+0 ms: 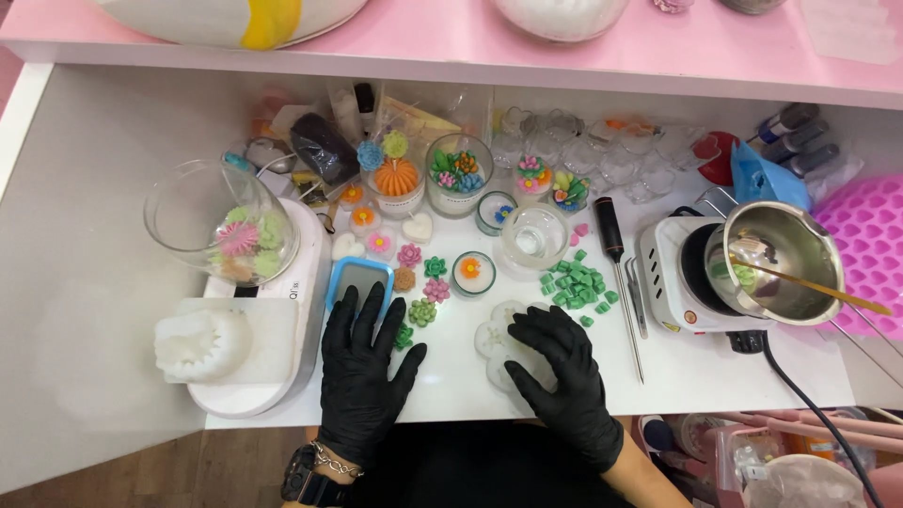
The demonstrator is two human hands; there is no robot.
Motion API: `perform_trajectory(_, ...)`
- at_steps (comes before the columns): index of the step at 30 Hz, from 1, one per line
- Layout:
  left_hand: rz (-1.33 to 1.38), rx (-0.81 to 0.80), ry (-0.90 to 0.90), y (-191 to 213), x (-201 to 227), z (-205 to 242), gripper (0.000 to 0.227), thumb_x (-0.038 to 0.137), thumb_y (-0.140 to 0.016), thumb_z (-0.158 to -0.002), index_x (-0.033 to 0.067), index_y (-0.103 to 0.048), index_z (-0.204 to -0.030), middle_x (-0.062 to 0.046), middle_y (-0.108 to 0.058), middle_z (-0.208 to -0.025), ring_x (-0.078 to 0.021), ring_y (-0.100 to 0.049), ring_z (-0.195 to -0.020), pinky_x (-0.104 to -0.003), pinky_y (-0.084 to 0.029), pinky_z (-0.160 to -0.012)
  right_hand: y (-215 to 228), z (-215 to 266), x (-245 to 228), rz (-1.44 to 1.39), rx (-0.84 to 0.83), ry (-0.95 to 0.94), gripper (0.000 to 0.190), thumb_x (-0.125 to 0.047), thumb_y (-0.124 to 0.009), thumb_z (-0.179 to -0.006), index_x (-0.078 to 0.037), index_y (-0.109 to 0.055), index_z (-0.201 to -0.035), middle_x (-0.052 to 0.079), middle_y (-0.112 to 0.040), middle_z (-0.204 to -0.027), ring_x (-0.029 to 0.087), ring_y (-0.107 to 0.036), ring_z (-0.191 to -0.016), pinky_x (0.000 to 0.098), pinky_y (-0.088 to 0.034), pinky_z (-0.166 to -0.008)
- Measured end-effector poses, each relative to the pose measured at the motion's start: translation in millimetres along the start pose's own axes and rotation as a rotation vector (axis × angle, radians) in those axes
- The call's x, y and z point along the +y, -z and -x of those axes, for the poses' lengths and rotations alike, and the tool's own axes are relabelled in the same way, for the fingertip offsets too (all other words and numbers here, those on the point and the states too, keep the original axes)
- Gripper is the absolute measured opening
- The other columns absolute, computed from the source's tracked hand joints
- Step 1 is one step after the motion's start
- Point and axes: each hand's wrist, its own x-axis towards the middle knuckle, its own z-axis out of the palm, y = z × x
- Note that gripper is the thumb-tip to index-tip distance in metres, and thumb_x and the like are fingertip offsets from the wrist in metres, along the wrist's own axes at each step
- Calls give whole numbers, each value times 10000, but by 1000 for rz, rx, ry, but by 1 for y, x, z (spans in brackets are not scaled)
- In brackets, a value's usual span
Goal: Removing small green wax hearts from a silicone mold and adding them into a melting pot on a burner.
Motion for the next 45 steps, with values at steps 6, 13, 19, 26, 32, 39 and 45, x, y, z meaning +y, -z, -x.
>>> perform_trajectory(6,-18,-12,13,-1,-3,2,658,325,-774,-823,128,-569,-1416,-147,-433,-1577,-422,-333,-1462,-523,-294,-1177,7,-77,-26,238,-7,183,677,-303,-842,-762,-86,-598,-1355,154,-589,-1398,403,-401,-1418,536,-264,-1173)
perform_trajectory(13,-54,31,13,-6,-6,6,628,334,-761,-823,111,-604,-1389,-171,-463,-1539,-413,-339,-1454,-515,-301,-1164,-23,-111,7,397,-234,376,681,-316,-832,-791,-11,-600,-1354,128,-676,-1226,369,-454,-1432,653,-90,-1246)
perform_trajectory(19,-59,10,20,-6,-7,6,604,329,-752,-826,99,-617,-1368,-182,-493,-1513,-409,-350,-1452,-504,-295,-1170,-23,-103,7,303,-210,402,548,-272,-850,-769,-11,-634,-1200,100,-718,-1214,353,-494,-1405,660,-63,-1233)
perform_trajectory(26,-74,16,23,-8,-7,8,600,331,-743,-836,91,-617,-1372,-178,-502,-1511,-404,-361,-1438,-504,-297,-1163,-13,-97,-4,299,-188,365,596,-290,-850,-766,-36,-644,-1264,116,-688,-1292,343,-495,-1410,646,-84,-1248)
perform_trajectory(32,-65,15,26,-6,-5,4,623,318,-749,-812,97,-603,-1377,-181,-499,-1504,-408,-364,-1445,-513,-308,-1153,31,-138,5,185,129,218,494,-263,-815,-878,-114,-673,-1326,101,-670,-1369,327,-550,-1378,497,-348,-1224)
perform_trajectory(39,-52,26,38,-12,-8,8,622,304,-744,-804,92,-602,-1371,-164,-488,-1512,-393,-362,-1435,-490,-321,-1130,6,-266,163,232,-62,32,260,-316,-797,-893,-145,-780,-1088,78,-758,-985,264,-716,-827,408,-554,-749)
perform_trajectory(45,-71,-17,97,-21,-18,13,608,324,-726,-818,92,-599,-1365,-153,-468,-1522,-371,-323,-1458,-467,-274,-1153,-17,-297,164,339,-80,152,262,-372,-823,-907,-131,-798,-1008,94,-754,-910,289,-709,-803,432,-541,-703)
